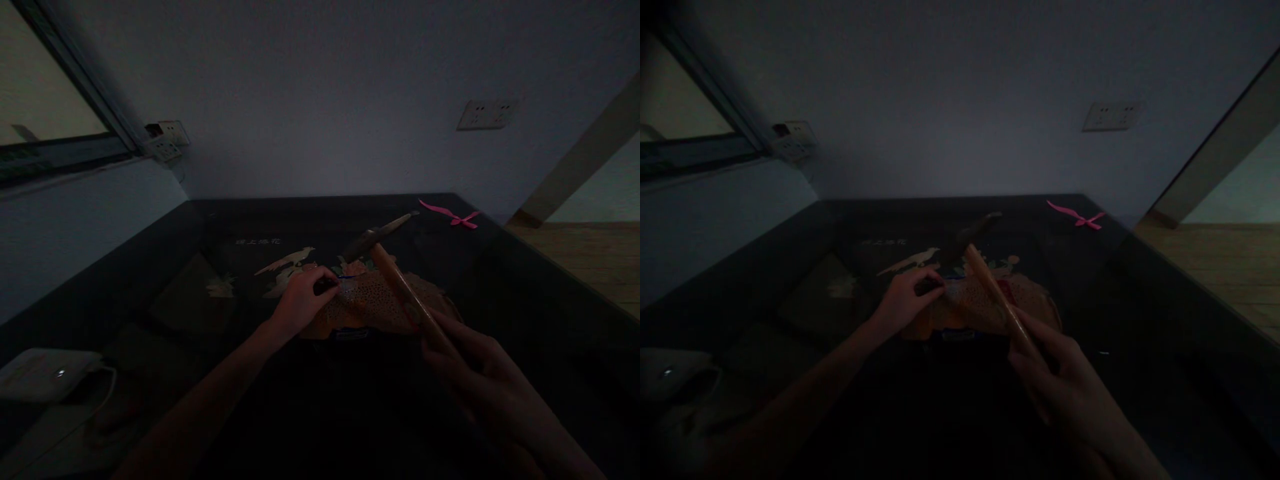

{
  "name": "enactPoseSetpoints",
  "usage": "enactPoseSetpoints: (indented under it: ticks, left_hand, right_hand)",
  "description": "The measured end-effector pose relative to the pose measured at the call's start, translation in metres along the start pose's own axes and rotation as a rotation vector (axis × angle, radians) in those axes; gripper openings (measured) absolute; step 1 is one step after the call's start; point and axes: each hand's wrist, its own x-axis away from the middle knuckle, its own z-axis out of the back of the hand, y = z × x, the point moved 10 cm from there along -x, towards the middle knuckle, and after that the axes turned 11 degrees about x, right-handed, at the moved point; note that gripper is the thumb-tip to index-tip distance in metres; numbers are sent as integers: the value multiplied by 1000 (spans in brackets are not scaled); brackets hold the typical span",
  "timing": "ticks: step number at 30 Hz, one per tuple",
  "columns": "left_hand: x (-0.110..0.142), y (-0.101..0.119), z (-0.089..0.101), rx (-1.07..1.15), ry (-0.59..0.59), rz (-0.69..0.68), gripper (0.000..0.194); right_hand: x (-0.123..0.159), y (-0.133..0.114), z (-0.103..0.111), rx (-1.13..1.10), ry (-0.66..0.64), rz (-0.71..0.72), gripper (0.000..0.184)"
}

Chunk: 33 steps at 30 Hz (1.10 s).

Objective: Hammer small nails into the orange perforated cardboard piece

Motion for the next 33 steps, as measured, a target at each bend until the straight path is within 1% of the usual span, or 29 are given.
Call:
enactPoseSetpoints:
  ticks: [2,4,6,8,11,13,14,15,16,17,18,19,20,21,22,23,25,27,30,33]
  left_hand:
    - [0,1,-2,-4,-39,-8,10]
    - [-1,2,-2,-11,-64,-4,18]
    - [-2,4,2,-18,-74,5,24]
    - [-3,10,10,-34,-78,0,27]
    - [1,33,29,-116,-36,-76,25]
    - [10,53,40,-172,0,-131,21]
    - [17,60,41,-179,-9,-134,19]
    - [25,65,38,-168,-56,-130,17]
    - [35,70,29,-139,-142,-128,16]
    - [48,72,14,-105,-271,-124,15]
    - [63,73,-4,-78,-427,-127,14]
    - [79,70,-22,-69,-578,-121,13]
    - [95,63,-38,-82,-703,-101,13]
    - [108,54,-49,-115,-785,-88,12]
    - [116,41,-57,-180,-817,-70,13]
    - [119,27,-60,-277,-796,-55,15]
    - [120,1,-60,-501,-714,-49,19]
    - [119,-17,-59,-600,-665,-39,22]
    - [120,-30,-59,-644,-660,-27,22]
    - [120,-31,-60,-668,-675,-39,19]
  right_hand:
    - [-1,8,-5,-83,-24,-44,54]
    - [0,16,-7,-180,-19,-113,58]
    - [1,20,-9,-241,-17,-156,61]
    - [1,22,-11,-253,-39,-158,61]
    - [-1,24,-10,-240,-62,-127,57]
    - [-3,26,-9,-227,-69,-114,55]
    - [-3,26,-9,-221,-80,-108,55]
    - [-3,27,-9,-219,-89,-108,55]
    - [-2,27,-9,-223,-94,-115,56]
    - [-2,27,-9,-231,-95,-127,57]
    - [-1,27,-9,-239,-97,-142,58]
    - [0,27,-10,-246,-104,-154,60]
    - [1,26,-11,-250,-107,-164,61]
    - [2,25,-11,-250,-107,-167,62]
    - [3,24,-11,-251,-106,-166,62]
    - [3,23,-11,-254,-100,-167,62]
    - [5,23,-10,-271,-73,-177,61]
    - [6,23,-10,-285,-66,-187,61]
    - [7,22,-13,-287,-81,-194,61]
    - [7,21,-12,-268,-74,-179,60]
